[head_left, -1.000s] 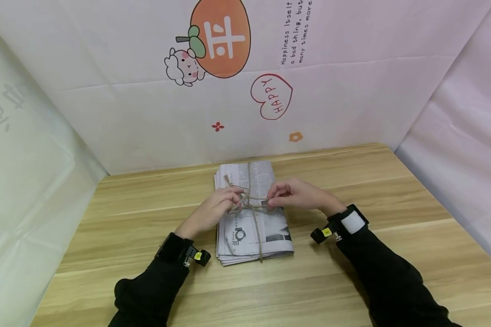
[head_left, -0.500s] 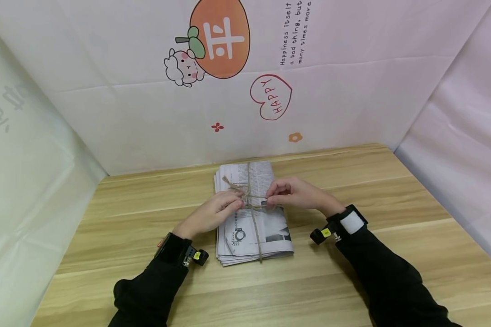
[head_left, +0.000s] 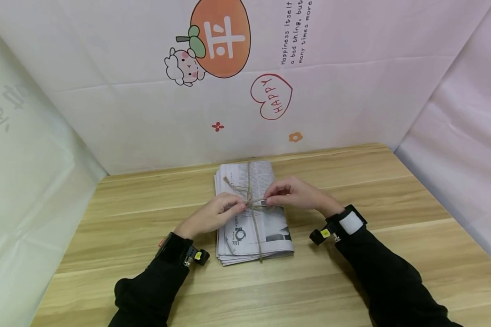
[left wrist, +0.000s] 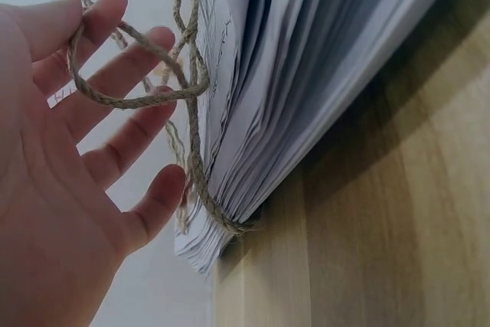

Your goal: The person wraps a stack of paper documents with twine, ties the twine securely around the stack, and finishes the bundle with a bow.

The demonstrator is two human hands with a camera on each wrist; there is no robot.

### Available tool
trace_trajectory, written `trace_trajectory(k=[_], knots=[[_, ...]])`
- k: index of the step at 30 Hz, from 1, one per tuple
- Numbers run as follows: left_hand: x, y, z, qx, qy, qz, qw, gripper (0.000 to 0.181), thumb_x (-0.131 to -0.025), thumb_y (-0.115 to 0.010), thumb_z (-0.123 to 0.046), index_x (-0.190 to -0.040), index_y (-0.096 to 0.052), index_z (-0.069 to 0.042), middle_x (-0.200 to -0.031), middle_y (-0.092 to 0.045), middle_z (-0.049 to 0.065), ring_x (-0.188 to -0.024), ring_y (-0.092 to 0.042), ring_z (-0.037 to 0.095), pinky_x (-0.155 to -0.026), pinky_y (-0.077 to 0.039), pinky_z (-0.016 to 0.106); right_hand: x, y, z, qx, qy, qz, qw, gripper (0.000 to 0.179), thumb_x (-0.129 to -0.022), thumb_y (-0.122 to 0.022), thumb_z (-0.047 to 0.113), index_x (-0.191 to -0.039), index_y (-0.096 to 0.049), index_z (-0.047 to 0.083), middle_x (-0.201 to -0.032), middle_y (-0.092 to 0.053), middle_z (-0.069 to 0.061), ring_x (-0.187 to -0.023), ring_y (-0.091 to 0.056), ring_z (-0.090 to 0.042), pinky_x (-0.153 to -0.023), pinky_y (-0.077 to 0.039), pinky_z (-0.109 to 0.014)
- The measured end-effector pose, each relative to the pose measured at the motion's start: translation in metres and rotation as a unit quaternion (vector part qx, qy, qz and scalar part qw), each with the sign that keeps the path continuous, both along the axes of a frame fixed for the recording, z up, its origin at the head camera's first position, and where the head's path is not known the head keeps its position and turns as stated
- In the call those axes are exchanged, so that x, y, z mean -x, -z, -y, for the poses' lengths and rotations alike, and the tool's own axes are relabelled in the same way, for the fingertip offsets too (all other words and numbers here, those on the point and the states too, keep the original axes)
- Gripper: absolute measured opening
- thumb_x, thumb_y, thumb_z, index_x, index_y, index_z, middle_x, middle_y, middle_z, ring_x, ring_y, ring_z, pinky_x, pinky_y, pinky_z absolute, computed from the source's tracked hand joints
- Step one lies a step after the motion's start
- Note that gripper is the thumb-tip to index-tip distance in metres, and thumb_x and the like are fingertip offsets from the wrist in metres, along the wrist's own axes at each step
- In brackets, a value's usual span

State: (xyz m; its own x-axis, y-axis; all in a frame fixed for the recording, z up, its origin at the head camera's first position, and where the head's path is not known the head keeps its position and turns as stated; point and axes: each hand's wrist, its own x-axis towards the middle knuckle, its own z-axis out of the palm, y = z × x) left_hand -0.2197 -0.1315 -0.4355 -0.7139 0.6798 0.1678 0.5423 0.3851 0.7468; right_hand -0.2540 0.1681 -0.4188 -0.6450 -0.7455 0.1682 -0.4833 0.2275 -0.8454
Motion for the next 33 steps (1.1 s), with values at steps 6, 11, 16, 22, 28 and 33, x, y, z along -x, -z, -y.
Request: trace_trajectory(k=[6,11,16,22,28,33], knots=[[0.000,0.000,0.000,-0.002,-0.015,-0.009,0.9998,0.027,-0.108,-0.051,-0.029,-0.111,-0.071,-0.010,-0.107,-0.063,-0.005,-0.102,-0.055,0.013,-0.088,-0.046,0.037,0.001,0.000,0.001,-0.004,0.001,-0.006,1.0000,0.009,-0.097,-0.069,0.007,-0.103,-0.073,0.002,-0.101,-0.070,-0.007,-0.083,-0.063,-0.024,-0.070,-0.052,-0.028],[-0.001,-0.004,-0.002,-0.022,-0.024,-0.027,0.9991,0.028,-0.108,-0.051,-0.025,-0.114,-0.071,-0.008,-0.109,-0.065,-0.002,-0.105,-0.057,0.014,-0.092,-0.047,0.038,-0.001,0.000,0.002,0.004,0.016,-0.015,0.9998,0.005,-0.098,-0.069,0.010,-0.102,-0.072,0.009,-0.137,-0.054,-0.018,-0.110,-0.060,-0.029,-0.082,-0.056,-0.038],[-0.003,-0.010,-0.004,-0.037,-0.026,-0.046,0.9979,0.029,-0.109,-0.050,-0.024,-0.114,-0.072,-0.006,-0.113,-0.066,-0.002,-0.111,-0.057,0.014,-0.097,-0.046,0.041,-0.002,-0.002,0.003,0.007,0.022,-0.023,0.9995,0.007,-0.101,-0.065,0.012,-0.105,-0.068,0.007,-0.150,-0.048,-0.010,-0.130,-0.050,-0.037,-0.087,-0.055,-0.046],[-0.002,-0.014,-0.005,-0.023,-0.040,-0.060,0.9971,0.029,-0.109,-0.050,-0.026,-0.112,-0.073,-0.008,-0.115,-0.064,-0.003,-0.111,-0.056,0.013,-0.096,-0.047,0.039,0.000,-0.002,0.008,0.014,0.022,-0.026,0.9993,0.005,-0.102,-0.063,0.012,-0.106,-0.063,0.010,-0.147,-0.053,-0.010,-0.133,-0.049,-0.041,-0.089,-0.052,-0.050],[0.007,-0.027,-0.006,-0.021,-0.056,-0.048,0.9971,0.031,-0.109,-0.050,-0.031,-0.114,-0.072,-0.010,-0.106,-0.061,-0.002,-0.096,-0.056,0.015,-0.083,-0.049,0.037,0.010,-0.004,0.022,0.040,0.021,-0.033,0.9984,0.010,-0.102,-0.064,0.014,-0.102,-0.054,0.016,-0.157,-0.043,-0.009,-0.135,-0.049,-0.035,-0.094,-0.052,-0.049],[0.011,-0.036,-0.010,-0.022,-0.053,-0.046,0.9973,0.028,-0.108,-0.052,-0.030,-0.109,-0.072,-0.010,-0.098,-0.057,0.000,-0.084,-0.052,0.017,-0.072,-0.045,0.034,0.015,-0.004,0.028,0.037,0.018,-0.018,0.9990,0.013,-0.101,-0.065,0.014,-0.098,-0.052,0.014,-0.142,-0.058,-0.007,-0.125,-0.056,-0.025,-0.086,-0.053,-0.038]])
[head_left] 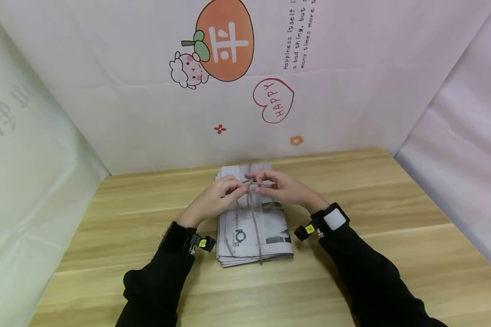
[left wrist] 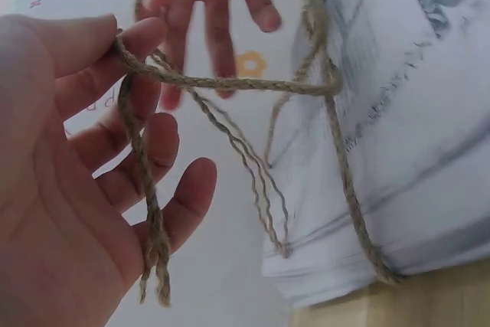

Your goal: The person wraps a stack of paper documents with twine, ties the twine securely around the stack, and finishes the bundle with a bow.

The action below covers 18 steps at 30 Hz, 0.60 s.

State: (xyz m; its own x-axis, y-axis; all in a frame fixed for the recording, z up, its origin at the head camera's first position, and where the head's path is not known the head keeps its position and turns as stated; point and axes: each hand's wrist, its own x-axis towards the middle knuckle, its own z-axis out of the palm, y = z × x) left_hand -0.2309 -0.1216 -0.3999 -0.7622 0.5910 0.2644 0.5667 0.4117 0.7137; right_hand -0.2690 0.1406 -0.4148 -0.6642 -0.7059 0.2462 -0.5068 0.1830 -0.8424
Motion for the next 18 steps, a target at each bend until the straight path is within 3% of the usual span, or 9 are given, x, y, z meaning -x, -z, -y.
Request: trace_trajectory(k=[3,5,8,11,14,18], knots=[[0.0014,0.0000,-0.0017,0.004,-0.011,-0.007,0.9999,0.029,-0.107,-0.053,-0.030,-0.111,-0.073,-0.010,-0.100,-0.058,-0.001,-0.084,-0.053,0.016,-0.072,-0.046,0.034,0.0015,0.0027,-0.0001,0.001,-0.011,0.021,0.9997,0.010,-0.101,-0.064,0.010,-0.100,-0.054,0.011,-0.123,-0.063,-0.010,-0.109,-0.061,-0.025,-0.078,-0.053,-0.036],[0.0012,0.0019,-0.0012,0.008,-0.032,-0.016,0.9993,0.029,-0.107,-0.054,-0.031,-0.113,-0.074,-0.011,-0.100,-0.059,-0.002,-0.084,-0.053,0.015,-0.071,-0.047,0.033,0.0010,0.0034,-0.0004,0.014,-0.024,0.043,0.9987,0.009,-0.101,-0.063,0.006,-0.101,-0.055,0.007,-0.115,-0.064,-0.015,-0.103,-0.063,-0.029,-0.083,-0.055,-0.041],[0.0009,0.0030,0.0010,0.010,-0.066,-0.028,0.9974,0.028,-0.106,-0.056,-0.032,-0.113,-0.074,-0.012,-0.098,-0.058,-0.002,-0.082,-0.052,0.015,-0.070,-0.046,0.033,0.0016,0.0037,-0.0006,0.038,-0.044,0.075,0.9955,0.008,-0.101,-0.060,0.000,-0.102,-0.052,0.001,-0.114,-0.067,-0.022,-0.111,-0.065,-0.039,-0.093,-0.054,-0.048],[0.0012,0.0043,0.0022,0.012,-0.086,-0.041,0.9954,0.026,-0.105,-0.057,-0.031,-0.112,-0.075,-0.012,-0.094,-0.057,-0.002,-0.079,-0.051,0.015,-0.068,-0.045,0.033,0.0017,0.0049,-0.0007,0.052,-0.062,0.099,0.9918,0.011,-0.101,-0.056,-0.004,-0.106,-0.046,-0.002,-0.111,-0.067,-0.031,-0.107,-0.064,-0.048,-0.084,-0.056,-0.040],[0.0020,0.0062,0.0024,0.017,-0.090,-0.047,0.9946,0.026,-0.105,-0.057,-0.030,-0.111,-0.075,-0.011,-0.094,-0.057,-0.001,-0.079,-0.051,0.015,-0.068,-0.045,0.033,0.0010,0.0058,-0.0006,0.060,-0.076,0.105,0.9897,0.016,-0.101,-0.052,-0.009,-0.111,-0.041,-0.003,-0.108,-0.066,-0.035,-0.101,-0.062,-0.053,-0.068,-0.051,-0.030],[0.0021,0.0077,0.0029,0.022,-0.094,-0.039,0.9946,0.027,-0.105,-0.057,-0.029,-0.111,-0.075,-0.009,-0.095,-0.059,0.000,-0.081,-0.051,0.015,-0.070,-0.046,0.033,0.0012,0.0075,0.0002,0.060,-0.080,0.067,0.9927,0.020,-0.099,-0.051,-0.013,-0.118,-0.049,-0.009,-0.105,-0.067,-0.029,-0.097,-0.064,-0.046,-0.070,-0.053,-0.033]])
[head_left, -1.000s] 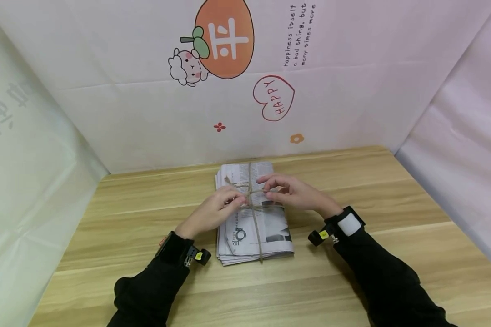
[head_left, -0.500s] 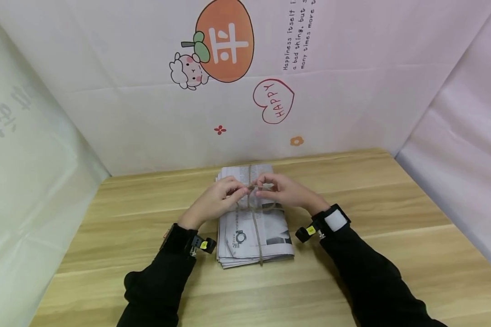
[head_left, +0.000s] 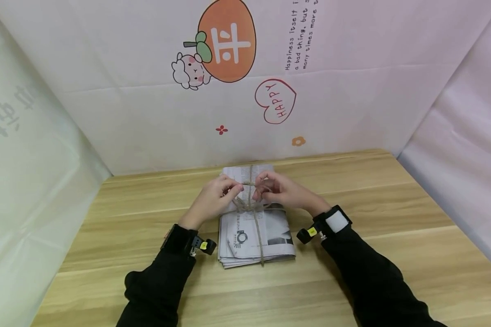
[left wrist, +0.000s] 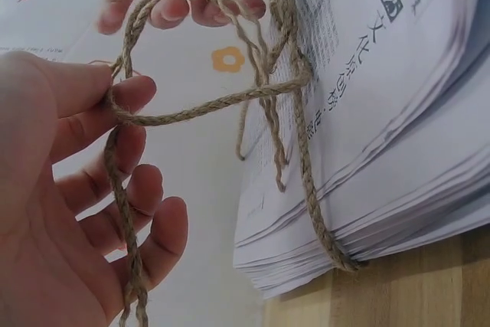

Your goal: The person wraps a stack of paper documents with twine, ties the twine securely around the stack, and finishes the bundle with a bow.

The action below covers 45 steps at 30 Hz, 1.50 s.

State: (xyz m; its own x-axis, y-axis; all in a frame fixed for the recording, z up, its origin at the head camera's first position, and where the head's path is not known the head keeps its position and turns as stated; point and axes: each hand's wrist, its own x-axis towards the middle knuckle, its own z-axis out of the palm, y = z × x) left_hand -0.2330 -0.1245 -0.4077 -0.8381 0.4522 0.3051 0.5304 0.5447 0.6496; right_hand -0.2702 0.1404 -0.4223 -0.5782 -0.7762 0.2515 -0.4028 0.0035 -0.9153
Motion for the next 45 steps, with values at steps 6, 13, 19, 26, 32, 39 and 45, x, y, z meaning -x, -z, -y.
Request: trace_trajectory(k=[6,13,19,26,32,39,45], knots=[[0.001,-0.001,0.000,0.005,0.003,0.015,0.9999,0.029,-0.105,-0.057,-0.030,-0.114,-0.074,-0.009,-0.101,-0.062,0.000,-0.087,-0.054,0.016,-0.075,-0.048,0.035,-0.001,0.000,-0.001,-0.029,0.031,-0.074,0.9964,0.019,-0.097,-0.064,-0.005,-0.111,-0.074,0.001,-0.108,-0.073,-0.015,-0.094,-0.068,-0.026,-0.080,-0.056,-0.031],[0.013,-0.007,-0.002,-0.019,0.031,0.069,0.9970,0.037,-0.107,-0.053,-0.038,-0.119,-0.073,-0.010,-0.101,-0.064,0.001,-0.091,-0.056,0.017,-0.078,-0.047,0.036,-0.005,-0.002,-0.005,-0.039,0.091,-0.052,0.9938,0.018,-0.098,-0.065,0.001,-0.112,-0.076,0.005,-0.109,-0.074,-0.008,-0.097,-0.070,-0.020,-0.082,-0.057,-0.032],[0.011,-0.008,0.004,-0.050,0.010,0.104,0.9933,0.036,-0.106,-0.055,-0.037,-0.118,-0.074,-0.010,-0.101,-0.063,0.004,-0.088,-0.054,0.019,-0.074,-0.046,0.037,-0.005,-0.003,-0.002,-0.031,0.113,-0.050,0.9919,0.020,-0.100,-0.063,0.002,-0.117,-0.072,-0.002,-0.116,-0.070,-0.017,-0.100,-0.066,-0.020,-0.081,-0.056,-0.031],[0.011,-0.003,0.010,-0.062,0.001,0.112,0.9918,0.037,-0.105,-0.057,-0.039,-0.118,-0.074,-0.008,-0.105,-0.067,0.012,-0.085,-0.055,0.021,-0.072,-0.045,0.037,-0.003,-0.004,-0.003,0.002,0.101,-0.050,0.9937,0.020,-0.103,-0.057,0.001,-0.117,-0.070,-0.004,-0.129,-0.062,-0.019,-0.116,-0.061,-0.036,-0.093,-0.054,-0.035],[0.014,0.000,0.011,-0.068,-0.008,0.114,0.9911,0.029,-0.103,-0.061,-0.037,-0.112,-0.076,-0.014,-0.099,-0.067,0.008,-0.081,-0.055,0.021,-0.069,-0.046,0.036,-0.001,-0.006,-0.007,-0.007,0.117,-0.043,0.9921,0.022,-0.106,-0.055,0.009,-0.118,-0.070,-0.001,-0.124,-0.065,-0.014,-0.115,-0.062,-0.024,-0.093,-0.053,-0.034],[0.014,0.001,0.013,-0.054,-0.021,0.102,0.9930,0.026,-0.103,-0.062,-0.034,-0.110,-0.077,-0.014,-0.102,-0.068,0.010,-0.080,-0.055,0.021,-0.069,-0.046,0.035,-0.002,-0.007,-0.012,-0.012,0.125,-0.045,0.9911,0.024,-0.108,-0.052,0.013,-0.122,-0.068,0.002,-0.126,-0.067,-0.014,-0.108,-0.064,-0.023,-0.086,-0.055,-0.041],[0.013,0.001,0.019,-0.033,-0.029,0.103,0.9937,0.029,-0.103,-0.062,-0.033,-0.110,-0.076,-0.009,-0.099,-0.069,0.006,-0.081,-0.057,0.021,-0.070,-0.048,0.036,-0.004,-0.007,-0.022,-0.001,0.120,-0.039,0.9920,0.022,-0.109,-0.048,0.013,-0.110,-0.067,0.002,-0.127,-0.068,-0.012,-0.111,-0.065,-0.024,-0.086,-0.055,-0.044]])
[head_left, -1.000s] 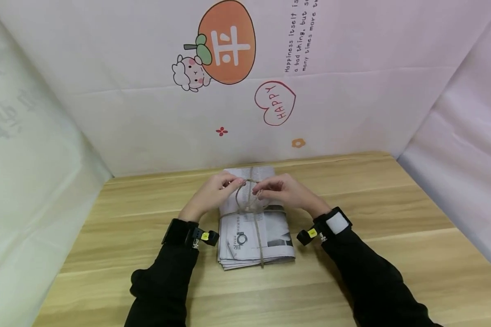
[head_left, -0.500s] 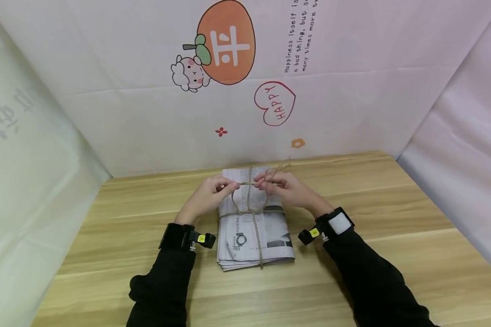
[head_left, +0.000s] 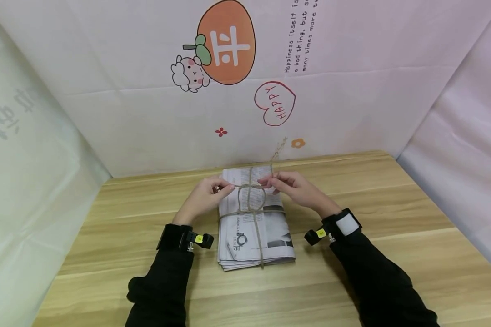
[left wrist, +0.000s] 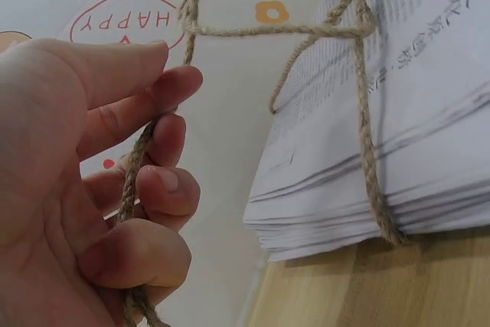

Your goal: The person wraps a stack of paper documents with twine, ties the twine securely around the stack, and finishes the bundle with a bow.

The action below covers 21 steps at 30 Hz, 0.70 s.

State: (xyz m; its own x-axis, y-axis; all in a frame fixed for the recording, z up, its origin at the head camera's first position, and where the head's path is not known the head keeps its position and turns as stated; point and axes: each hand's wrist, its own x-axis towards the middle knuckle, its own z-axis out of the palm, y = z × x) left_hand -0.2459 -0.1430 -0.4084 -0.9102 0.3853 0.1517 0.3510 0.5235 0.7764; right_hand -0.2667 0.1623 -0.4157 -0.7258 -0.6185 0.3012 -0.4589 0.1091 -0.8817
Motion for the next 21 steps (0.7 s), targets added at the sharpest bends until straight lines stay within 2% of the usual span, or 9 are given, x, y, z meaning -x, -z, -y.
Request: trace_trajectory(k=[2,5,9,11,16,21], knots=[[0.000,0.001,0.002,0.004,-0.002,0.005,1.0000,0.030,-0.103,-0.062,-0.033,-0.110,-0.076,-0.008,-0.099,-0.069,0.008,-0.081,-0.057,0.021,-0.071,-0.048,0.036,-0.001,0.001,-0.004,0.000,-0.004,0.001,1.0000,0.022,-0.109,-0.047,0.013,-0.109,-0.067,0.003,-0.124,-0.070,-0.010,-0.112,-0.065,-0.025,-0.087,-0.055,-0.043],[0.000,0.004,0.005,0.007,-0.015,0.017,0.9997,0.037,-0.101,-0.063,-0.039,-0.099,-0.074,-0.005,-0.087,-0.066,0.009,-0.073,-0.053,0.020,-0.068,-0.045,0.036,-0.003,0.001,-0.011,0.000,-0.010,0.006,0.9999,0.022,-0.110,-0.046,0.012,-0.108,-0.066,0.003,-0.118,-0.072,-0.009,-0.110,-0.066,-0.025,-0.087,-0.055,-0.044],[-0.003,0.005,0.010,0.018,-0.046,0.034,0.9982,0.050,-0.094,-0.070,-0.050,-0.073,-0.056,-0.007,-0.065,-0.046,0.002,-0.059,-0.041,0.016,-0.060,-0.036,0.032,-0.005,0.002,-0.020,-0.001,-0.018,0.016,0.9997,0.023,-0.110,-0.044,0.012,-0.107,-0.064,0.000,-0.106,-0.073,-0.013,-0.100,-0.069,-0.027,-0.086,-0.056,-0.046],[-0.004,0.005,0.013,0.026,-0.058,0.039,0.9972,0.052,-0.091,-0.075,-0.048,-0.068,-0.047,-0.011,-0.061,-0.039,-0.002,-0.057,-0.037,0.015,-0.058,-0.032,0.030,-0.005,0.002,-0.025,-0.001,-0.019,0.022,0.9996,0.024,-0.110,-0.044,0.012,-0.105,-0.062,-0.003,-0.097,-0.072,-0.014,-0.091,-0.070,-0.028,-0.084,-0.056,-0.044],[-0.006,0.009,0.025,0.040,-0.075,0.032,0.9959,0.051,-0.091,-0.078,-0.033,-0.067,-0.037,-0.014,-0.062,-0.030,-0.002,-0.056,-0.032,0.014,-0.058,-0.028,0.030,-0.004,0.002,-0.034,-0.016,-0.010,0.027,0.9995,0.023,-0.110,-0.043,0.011,-0.105,-0.060,-0.004,-0.079,-0.064,-0.016,-0.073,-0.063,-0.028,-0.072,-0.054,-0.035],[-0.007,0.012,0.036,0.039,-0.079,0.018,0.9959,0.050,-0.092,-0.077,-0.023,-0.067,-0.036,-0.013,-0.061,-0.028,-0.002,-0.056,-0.032,0.014,-0.057,-0.029,0.030,-0.003,0.003,-0.042,-0.043,0.008,0.034,0.9985,0.022,-0.110,-0.045,0.014,-0.105,-0.061,0.000,-0.072,-0.061,-0.014,-0.067,-0.057,-0.037,-0.060,-0.051,-0.035]])
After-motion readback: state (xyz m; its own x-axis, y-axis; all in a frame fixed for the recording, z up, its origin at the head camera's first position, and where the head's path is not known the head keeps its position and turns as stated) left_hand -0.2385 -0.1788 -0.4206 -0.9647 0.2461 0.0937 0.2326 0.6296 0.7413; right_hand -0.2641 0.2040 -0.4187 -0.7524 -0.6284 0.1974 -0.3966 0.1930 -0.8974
